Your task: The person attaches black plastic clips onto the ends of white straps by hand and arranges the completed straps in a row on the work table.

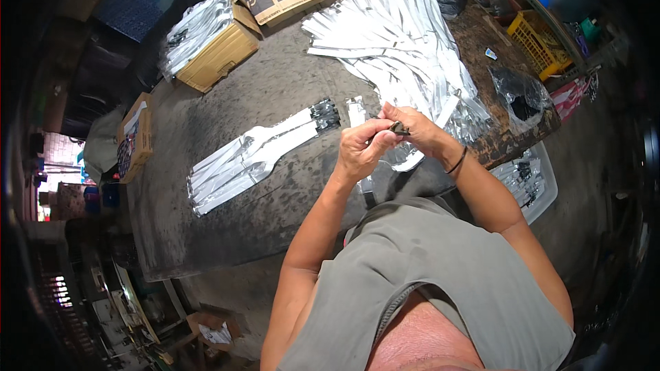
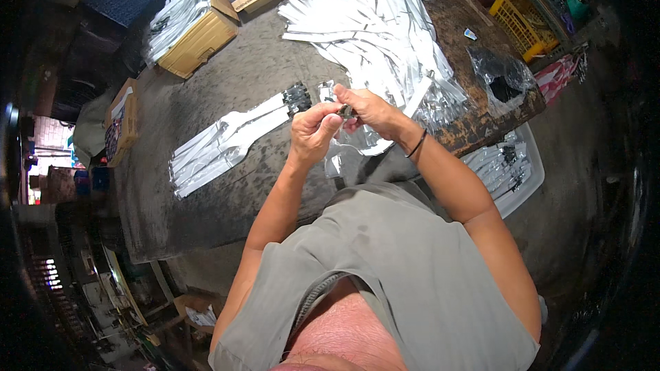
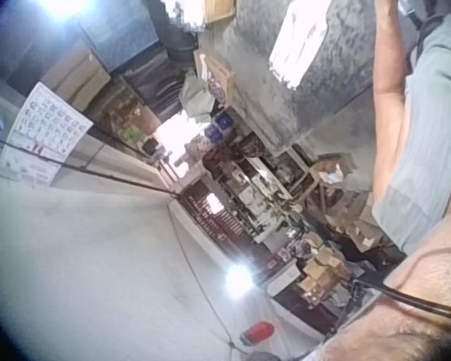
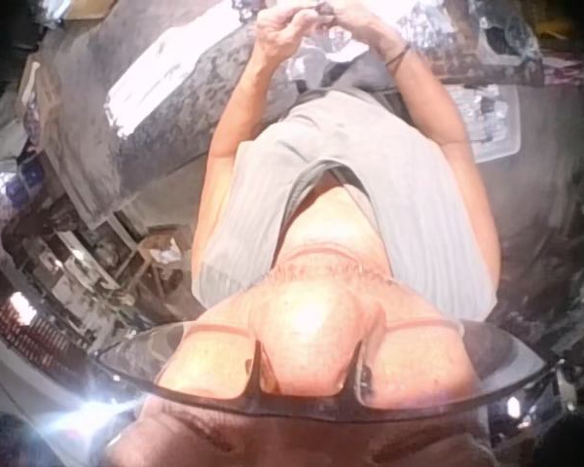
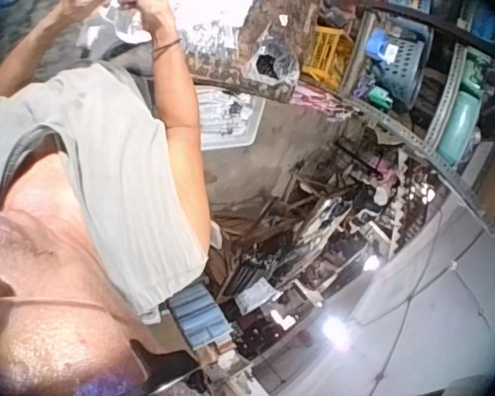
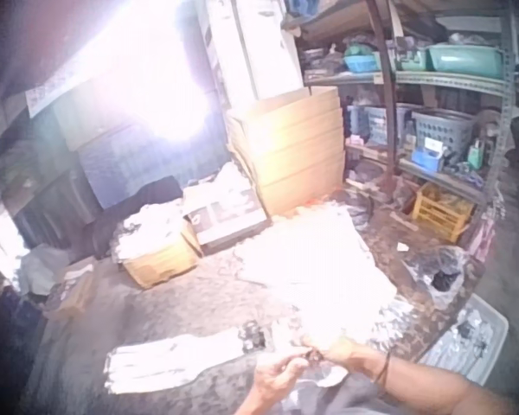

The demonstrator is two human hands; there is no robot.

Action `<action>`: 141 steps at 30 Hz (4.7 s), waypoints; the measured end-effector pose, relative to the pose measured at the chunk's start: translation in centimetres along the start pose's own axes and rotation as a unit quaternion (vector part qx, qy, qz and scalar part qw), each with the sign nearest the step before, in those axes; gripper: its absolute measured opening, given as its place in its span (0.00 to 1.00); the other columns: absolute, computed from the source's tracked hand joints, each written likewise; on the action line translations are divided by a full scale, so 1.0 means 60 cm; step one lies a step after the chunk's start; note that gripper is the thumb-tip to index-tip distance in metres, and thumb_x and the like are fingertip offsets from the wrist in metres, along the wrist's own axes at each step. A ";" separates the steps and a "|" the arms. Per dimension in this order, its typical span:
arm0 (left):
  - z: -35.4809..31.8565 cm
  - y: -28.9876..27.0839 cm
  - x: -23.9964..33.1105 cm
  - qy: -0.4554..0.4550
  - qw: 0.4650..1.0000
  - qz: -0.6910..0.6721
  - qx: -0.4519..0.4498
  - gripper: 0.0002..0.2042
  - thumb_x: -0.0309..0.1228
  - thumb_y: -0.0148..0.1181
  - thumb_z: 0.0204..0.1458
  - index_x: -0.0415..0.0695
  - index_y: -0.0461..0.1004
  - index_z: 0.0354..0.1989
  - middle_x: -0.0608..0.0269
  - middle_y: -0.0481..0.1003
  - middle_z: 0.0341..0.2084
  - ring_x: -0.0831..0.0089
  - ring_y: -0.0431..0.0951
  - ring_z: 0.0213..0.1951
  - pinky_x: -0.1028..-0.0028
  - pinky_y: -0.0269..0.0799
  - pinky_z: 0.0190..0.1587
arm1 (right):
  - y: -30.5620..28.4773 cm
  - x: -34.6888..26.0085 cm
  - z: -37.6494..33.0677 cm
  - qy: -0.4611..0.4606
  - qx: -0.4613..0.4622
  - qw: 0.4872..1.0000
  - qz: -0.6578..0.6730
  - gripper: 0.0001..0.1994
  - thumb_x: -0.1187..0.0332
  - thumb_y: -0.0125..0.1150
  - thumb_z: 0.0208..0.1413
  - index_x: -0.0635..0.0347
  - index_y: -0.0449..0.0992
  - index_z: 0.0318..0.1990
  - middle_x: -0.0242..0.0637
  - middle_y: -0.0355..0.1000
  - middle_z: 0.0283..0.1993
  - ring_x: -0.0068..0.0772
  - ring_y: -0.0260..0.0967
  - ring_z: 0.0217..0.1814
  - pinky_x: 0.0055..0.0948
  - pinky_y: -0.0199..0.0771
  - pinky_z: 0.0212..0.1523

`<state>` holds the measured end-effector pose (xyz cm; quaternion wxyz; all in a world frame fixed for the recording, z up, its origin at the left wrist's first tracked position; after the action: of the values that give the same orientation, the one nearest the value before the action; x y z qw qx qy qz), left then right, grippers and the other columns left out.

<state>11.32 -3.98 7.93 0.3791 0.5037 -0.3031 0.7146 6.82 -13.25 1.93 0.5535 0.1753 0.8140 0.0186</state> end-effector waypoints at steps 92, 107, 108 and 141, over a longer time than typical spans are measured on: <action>0.018 -0.004 0.053 0.222 0.891 0.393 0.052 0.11 0.28 0.65 0.41 0.42 0.73 0.33 0.62 0.74 0.23 0.67 0.75 0.24 0.71 0.71 0.25 | -0.029 -0.104 -0.045 -0.234 0.081 0.939 -0.240 0.16 0.59 0.51 0.59 0.64 0.72 0.28 0.27 0.63 0.18 0.16 0.56 0.21 0.22 0.58 0.22; 0.016 -0.033 0.019 0.055 0.987 0.143 0.049 0.33 0.35 0.70 0.40 0.41 0.62 0.56 0.57 0.74 0.35 0.70 0.76 0.35 0.74 0.72 0.38 | -0.047 -0.115 -0.044 -0.249 0.095 0.948 -0.174 0.16 0.58 0.52 0.59 0.63 0.72 0.28 0.23 0.62 0.19 0.13 0.56 0.23 0.18 0.58 0.24; 0.014 -0.041 0.000 0.027 0.997 0.048 0.053 0.36 0.34 0.70 0.40 0.40 0.59 0.59 0.58 0.74 0.38 0.73 0.74 0.40 0.74 0.70 0.41 | -0.050 -0.117 -0.045 -0.246 0.094 0.948 -0.179 0.16 0.58 0.52 0.59 0.63 0.72 0.28 0.23 0.62 0.19 0.13 0.56 0.23 0.18 0.58 0.24; 0.078 -0.009 0.011 -0.078 0.992 -0.102 0.001 0.09 0.27 0.63 0.49 0.38 0.70 0.35 0.67 0.73 0.27 0.83 0.71 0.29 0.83 0.69 0.32 | 0.031 -0.262 -0.091 -0.406 0.086 0.801 -0.432 0.11 0.65 0.54 0.56 0.65 0.68 0.30 0.39 0.63 0.24 0.36 0.62 0.26 0.31 0.64 0.29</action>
<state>13.94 -7.36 10.00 0.4246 0.5864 -0.2776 0.6315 7.48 -15.45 18.53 0.7665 -0.1563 0.5045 -0.3654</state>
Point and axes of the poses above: each hand's wrist, its own z-axis towards the middle knuckle, its own y-axis out of the palm, x = y × z, the point moved 8 cm from there along z, towards the middle knuckle
